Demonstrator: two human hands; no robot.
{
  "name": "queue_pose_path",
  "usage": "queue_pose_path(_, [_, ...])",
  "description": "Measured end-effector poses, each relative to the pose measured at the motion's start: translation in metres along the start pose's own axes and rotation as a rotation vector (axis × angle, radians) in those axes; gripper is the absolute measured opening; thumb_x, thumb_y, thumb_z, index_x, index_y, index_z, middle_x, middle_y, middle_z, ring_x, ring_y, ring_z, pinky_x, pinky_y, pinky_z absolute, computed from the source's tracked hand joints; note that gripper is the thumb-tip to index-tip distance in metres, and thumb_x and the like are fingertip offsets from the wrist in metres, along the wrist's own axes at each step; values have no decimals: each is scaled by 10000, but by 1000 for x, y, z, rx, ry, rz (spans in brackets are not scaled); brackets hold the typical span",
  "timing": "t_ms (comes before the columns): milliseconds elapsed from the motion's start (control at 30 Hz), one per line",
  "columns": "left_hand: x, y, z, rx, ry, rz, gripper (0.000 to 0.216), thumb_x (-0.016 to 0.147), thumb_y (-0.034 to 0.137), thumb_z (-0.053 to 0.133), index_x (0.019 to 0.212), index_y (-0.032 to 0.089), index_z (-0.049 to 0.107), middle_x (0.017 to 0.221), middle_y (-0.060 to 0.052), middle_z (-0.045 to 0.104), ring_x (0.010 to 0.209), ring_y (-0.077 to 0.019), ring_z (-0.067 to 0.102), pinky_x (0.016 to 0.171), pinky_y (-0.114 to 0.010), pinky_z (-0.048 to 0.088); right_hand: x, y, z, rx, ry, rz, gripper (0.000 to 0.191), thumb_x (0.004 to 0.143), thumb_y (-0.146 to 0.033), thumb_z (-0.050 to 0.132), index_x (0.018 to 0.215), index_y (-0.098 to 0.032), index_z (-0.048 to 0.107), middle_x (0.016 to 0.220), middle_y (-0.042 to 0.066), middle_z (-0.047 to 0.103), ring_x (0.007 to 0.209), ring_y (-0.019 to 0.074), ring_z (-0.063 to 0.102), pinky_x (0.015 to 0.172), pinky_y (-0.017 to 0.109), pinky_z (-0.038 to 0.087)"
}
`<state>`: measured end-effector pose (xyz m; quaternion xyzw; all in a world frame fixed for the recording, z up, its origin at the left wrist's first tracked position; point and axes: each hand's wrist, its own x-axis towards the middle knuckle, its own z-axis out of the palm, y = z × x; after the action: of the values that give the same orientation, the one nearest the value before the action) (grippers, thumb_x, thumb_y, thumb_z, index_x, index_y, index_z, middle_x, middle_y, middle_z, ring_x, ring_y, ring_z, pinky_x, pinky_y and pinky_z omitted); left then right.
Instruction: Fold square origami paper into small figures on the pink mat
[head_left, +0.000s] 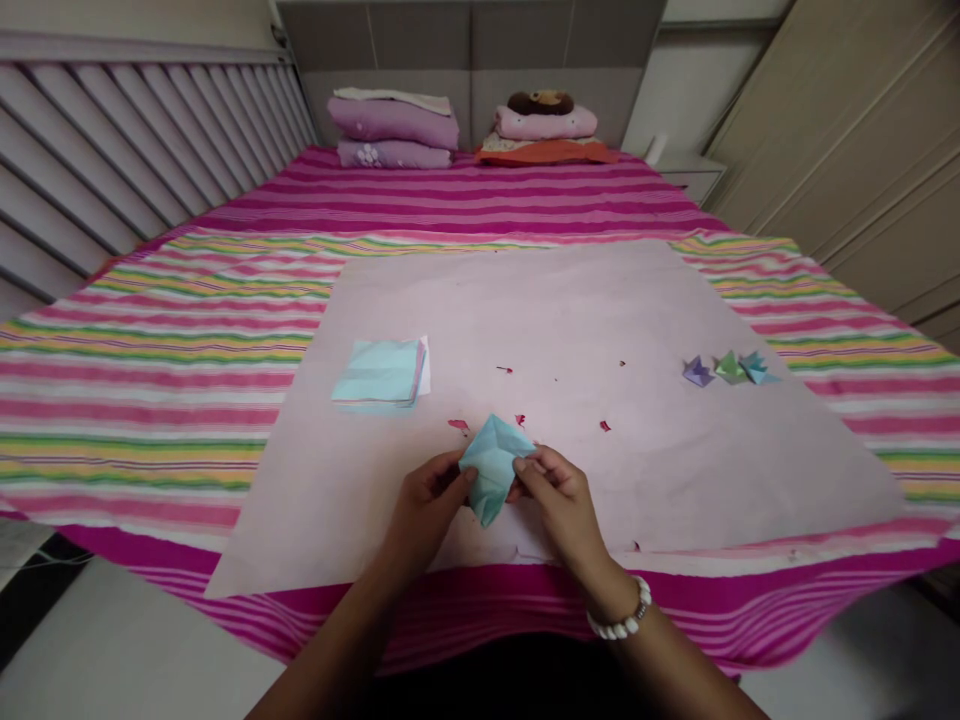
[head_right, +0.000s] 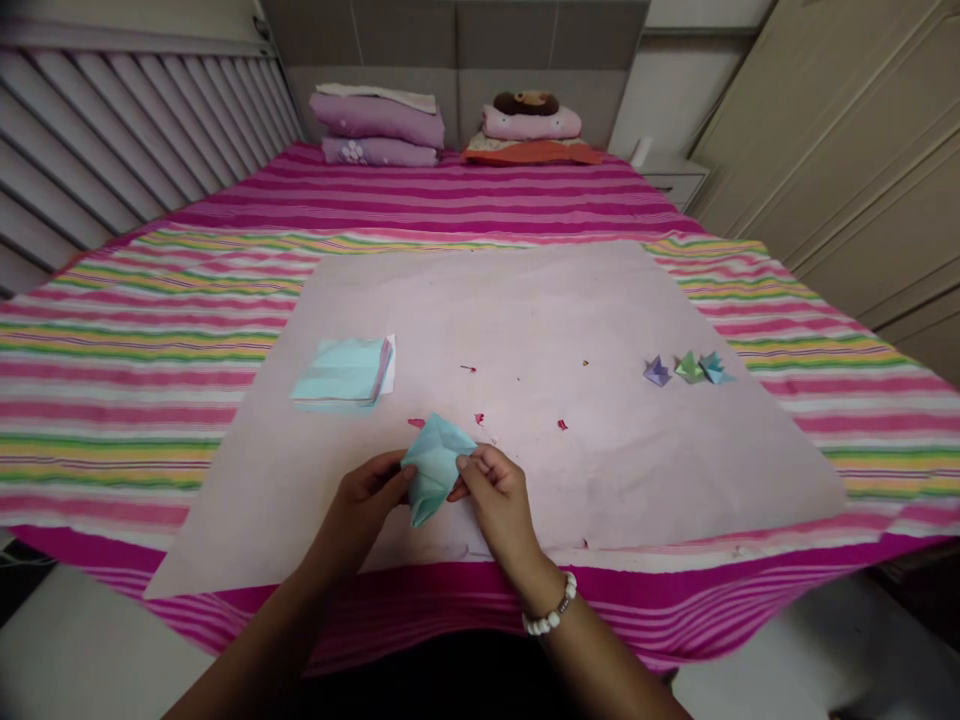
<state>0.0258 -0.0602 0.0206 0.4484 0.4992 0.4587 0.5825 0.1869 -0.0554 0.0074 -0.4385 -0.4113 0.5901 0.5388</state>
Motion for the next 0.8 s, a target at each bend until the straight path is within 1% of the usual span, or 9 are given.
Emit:
queue_pose_path(100, [1,0,2,-6,15,-16,294,791,370,635,957,142,718,723,-15,666,656,-126,568,603,-248,495,2,2,0,11,5,47,180,777,-349,679,728,-181,637,544,-27,621,485,105,559,519,221,439])
queue_pose_path(200, [2,-1,2,0,27,-23,327,813,394,604,984,137,711,762,-27,672,676,-133,574,625,-263,506,2,4,1,33,-24,103,202,735,-343,720,693,-173,620,508,-24,613,437,90,501,464,205,379])
queue_pose_path(300, [2,-2,0,5,6,-6,412,821,374,600,1172,160,625,896,-50,677,748,-153,595,652,-282,517,2,4,2,83,-3,166,243,703,-341,744,628,-174,585,469,-29,588,412,80,459,441,197,334])
queue_pose_path(367, [2,-2,-2,23,-40,53,500,819,330,612,1295,208,522,1054,-68,645,846,-169,607,699,-295,524,2,4,1,113,31,186,242,686,-346,756,633,-176,592,464,-41,567,403,75,437,432,197,314])
queue_pose_path(400, [2,-2,-3,53,-80,96,511,820,308,613,1313,231,501,1131,-76,613,911,-180,604,734,-302,524,2,5,1,122,47,188,239,675,-351,763,646,-177,602,472,-46,559,401,73,427,427,200,308])
queue_pose_path(500, [1,-3,-8,219,-193,230,438,827,254,609,1260,270,548,1254,-85,516,1045,-199,566,789,-302,518,3,6,0,130,91,181,247,656,-368,776,675,-178,619,492,-57,533,396,70,400,417,207,296])
queue_pose_path(533, [1,-3,-9,276,-192,271,444,822,239,614,1259,282,545,1267,-84,490,1044,-195,564,782,-299,520,4,7,-1,131,99,178,251,658,-373,775,672,-179,617,492,-59,524,395,70,394,414,207,291])
queue_pose_path(667, [2,-2,-13,422,-90,418,562,787,203,658,1300,342,475,1332,-73,400,986,-167,577,757,-304,526,4,10,-2,127,97,164,248,694,-393,747,683,-176,626,501,-57,509,409,69,382,418,206,288])
queue_pose_path(800, [2,-1,-14,517,-196,450,357,778,223,674,1125,289,617,1330,-76,435,1108,-220,526,771,-306,518,4,11,-2,106,96,162,250,712,-408,731,713,-174,644,514,-51,515,416,71,374,422,210,288])
